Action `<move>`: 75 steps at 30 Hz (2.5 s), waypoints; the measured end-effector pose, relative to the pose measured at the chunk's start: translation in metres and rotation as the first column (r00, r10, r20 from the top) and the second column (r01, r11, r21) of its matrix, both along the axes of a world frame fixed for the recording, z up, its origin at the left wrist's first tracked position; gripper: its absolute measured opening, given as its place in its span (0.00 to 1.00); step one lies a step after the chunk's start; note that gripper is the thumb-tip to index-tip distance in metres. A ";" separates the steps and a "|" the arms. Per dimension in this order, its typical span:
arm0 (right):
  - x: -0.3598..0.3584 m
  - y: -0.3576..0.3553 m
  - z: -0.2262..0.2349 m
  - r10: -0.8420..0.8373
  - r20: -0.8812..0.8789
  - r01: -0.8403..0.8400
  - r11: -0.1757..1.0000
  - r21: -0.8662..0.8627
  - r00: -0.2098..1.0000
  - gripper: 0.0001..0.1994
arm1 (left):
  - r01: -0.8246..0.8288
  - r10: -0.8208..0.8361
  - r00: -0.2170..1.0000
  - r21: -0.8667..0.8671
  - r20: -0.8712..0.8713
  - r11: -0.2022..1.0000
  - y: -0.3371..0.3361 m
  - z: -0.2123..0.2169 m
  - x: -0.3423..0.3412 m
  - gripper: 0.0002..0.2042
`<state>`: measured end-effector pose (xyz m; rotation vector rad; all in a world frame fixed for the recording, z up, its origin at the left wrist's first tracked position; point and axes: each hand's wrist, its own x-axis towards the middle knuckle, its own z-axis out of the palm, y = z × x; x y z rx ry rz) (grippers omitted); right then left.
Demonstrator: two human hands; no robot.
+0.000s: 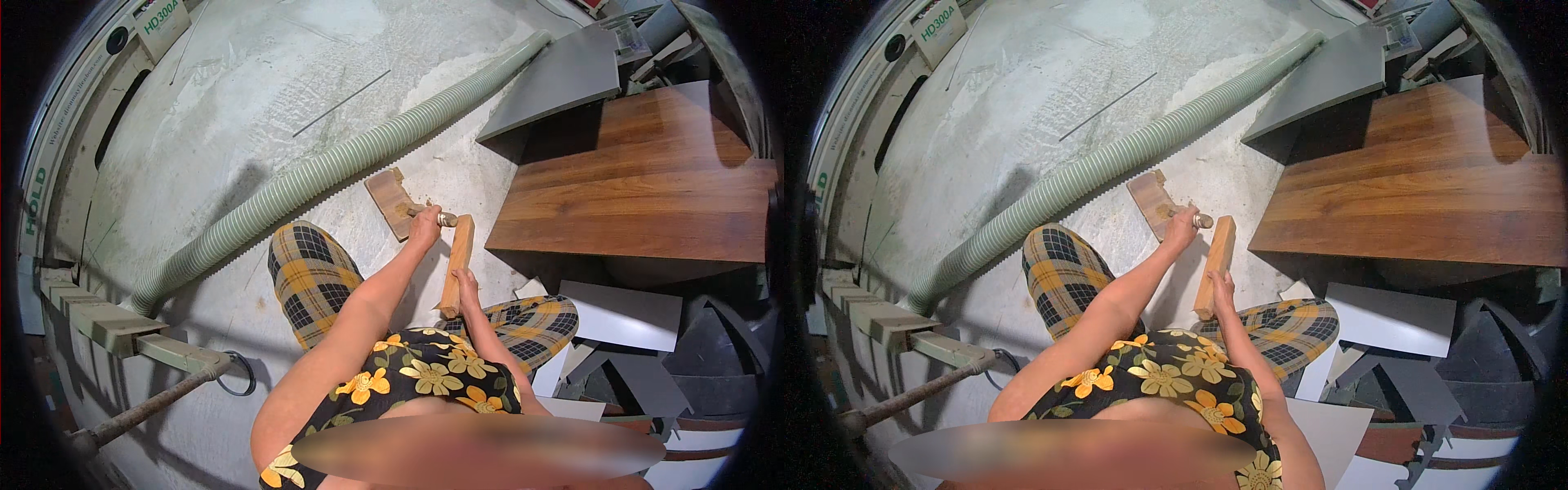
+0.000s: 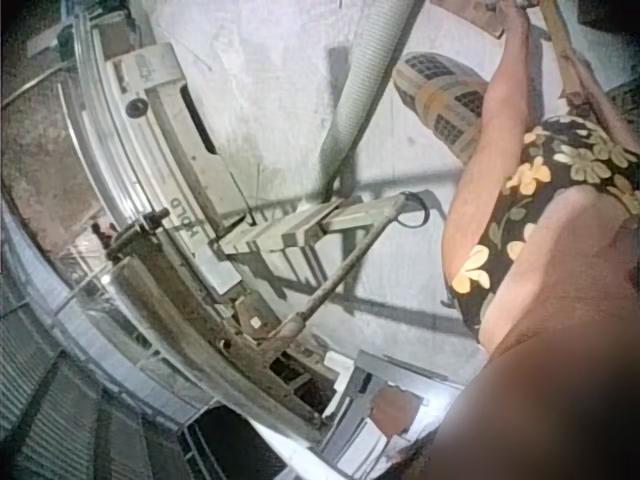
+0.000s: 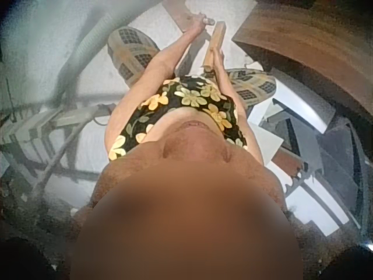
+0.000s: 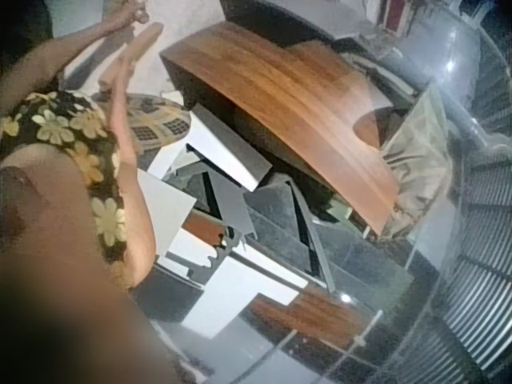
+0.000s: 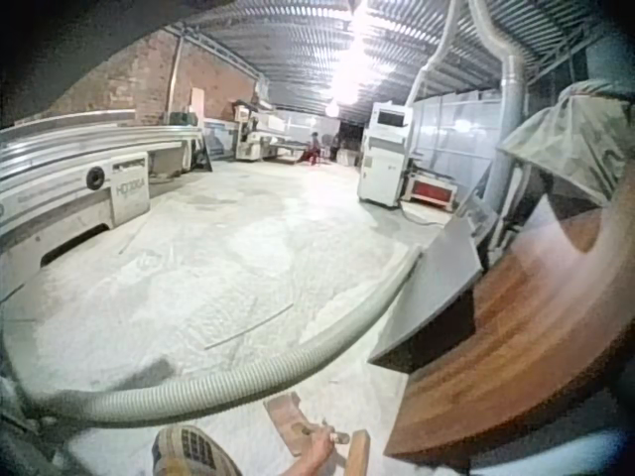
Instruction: The person carves a piece of wood with a chisel, refining its shape.
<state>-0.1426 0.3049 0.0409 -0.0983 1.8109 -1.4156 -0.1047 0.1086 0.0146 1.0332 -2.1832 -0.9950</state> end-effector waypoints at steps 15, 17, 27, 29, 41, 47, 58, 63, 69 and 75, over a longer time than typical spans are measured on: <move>-0.002 0.002 -0.011 0.009 -0.021 -0.009 1.000 -0.003 1.000 0.19 | 0.019 -0.019 1.000 0.016 0.024 1.000 0.002 0.000 0.002 0.14; -0.002 0.003 -0.011 0.013 -0.024 -0.013 1.000 -0.008 1.000 0.18 | 0.026 -0.026 1.000 0.012 0.002 1.000 0.002 0.001 0.003 0.15; -0.003 0.001 -0.008 0.007 0.002 -0.006 1.000 -0.016 1.000 0.17 | 0.037 -0.037 0.999 0.031 0.019 0.999 0.002 0.006 0.002 0.18; 0.002 -0.002 -0.003 0.034 0.013 -0.034 0.999 0.006 0.999 0.18 | 0.016 -0.016 1.000 0.000 0.001 1.000 0.000 -0.001 0.007 0.18; 0.001 0.000 -0.002 0.063 -0.030 -0.061 0.997 0.043 0.998 0.19 | 0.034 -0.035 0.999 0.026 0.018 0.999 0.001 0.004 0.006 0.18; -0.001 0.000 -0.006 0.042 -0.008 -0.042 0.999 -0.005 0.999 0.18 | 0.022 -0.022 1.000 0.013 -0.011 1.000 0.003 0.004 0.003 0.18; -0.003 0.001 -0.011 0.030 0.006 -0.030 1.000 0.000 1.000 0.19 | 0.028 -0.028 1.000 -0.003 0.013 1.000 0.001 -0.001 0.002 0.17; -0.005 0.002 -0.013 0.038 0.011 -0.038 0.999 0.008 0.999 0.19 | 0.019 -0.019 1.000 0.004 0.012 1.000 0.002 0.002 0.001 0.17; -0.001 0.001 -0.006 0.046 -0.006 -0.045 0.998 0.041 0.999 0.19 | 0.021 -0.021 1.000 0.021 0.008 1.000 0.003 0.000 0.003 0.16; -0.002 0.000 -0.012 0.043 -0.026 -0.042 0.998 0.035 0.999 0.18 | 0.024 -0.026 0.999 0.044 0.037 0.999 0.001 0.001 0.001 0.15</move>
